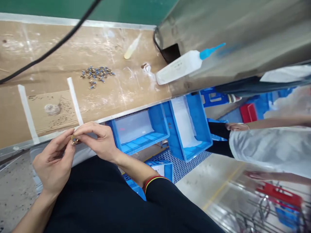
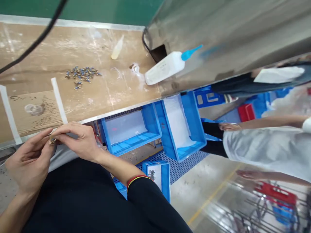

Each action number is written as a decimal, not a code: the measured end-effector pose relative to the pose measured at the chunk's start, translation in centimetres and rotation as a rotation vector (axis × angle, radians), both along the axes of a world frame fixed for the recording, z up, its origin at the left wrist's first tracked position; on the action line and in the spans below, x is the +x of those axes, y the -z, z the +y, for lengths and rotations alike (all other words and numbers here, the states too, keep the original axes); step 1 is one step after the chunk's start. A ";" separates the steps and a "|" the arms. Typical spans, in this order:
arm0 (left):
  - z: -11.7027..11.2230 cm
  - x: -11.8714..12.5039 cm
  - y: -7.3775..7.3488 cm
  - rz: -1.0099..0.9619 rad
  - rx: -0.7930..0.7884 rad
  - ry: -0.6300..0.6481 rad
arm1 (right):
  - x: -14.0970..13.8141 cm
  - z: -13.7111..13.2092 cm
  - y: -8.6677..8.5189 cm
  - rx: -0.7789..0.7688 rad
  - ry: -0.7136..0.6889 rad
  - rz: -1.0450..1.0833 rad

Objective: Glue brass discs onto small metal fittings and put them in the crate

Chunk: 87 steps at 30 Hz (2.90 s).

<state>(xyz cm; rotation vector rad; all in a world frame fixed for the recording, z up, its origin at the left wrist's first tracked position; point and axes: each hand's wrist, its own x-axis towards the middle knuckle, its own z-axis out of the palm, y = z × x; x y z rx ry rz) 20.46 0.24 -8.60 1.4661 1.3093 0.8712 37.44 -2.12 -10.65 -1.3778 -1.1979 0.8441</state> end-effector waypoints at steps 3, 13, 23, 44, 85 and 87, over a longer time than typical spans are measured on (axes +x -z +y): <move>-0.1 2.3 -0.3 -0.069 -0.092 -0.015 | 1.3 -1.4 1.3 0.031 0.034 -0.098; -0.5 5.9 0.3 0.013 -0.331 0.320 | 3.6 -6.9 4.4 0.185 0.255 0.011; 0.1 6.5 0.7 0.010 -0.403 0.450 | 14.5 -7.2 14.3 -0.508 0.584 0.103; 0.5 5.4 1.0 0.089 -0.402 0.469 | 13.3 -4.2 17.8 -0.651 0.542 -0.001; 10.2 -28.6 -5.1 0.478 0.520 -0.754 | 11.3 13.8 0.8 -0.640 0.011 -0.817; 13.0 -30.2 -5.8 0.585 0.451 -0.671 | 11.7 13.6 1.4 -0.593 0.003 -0.822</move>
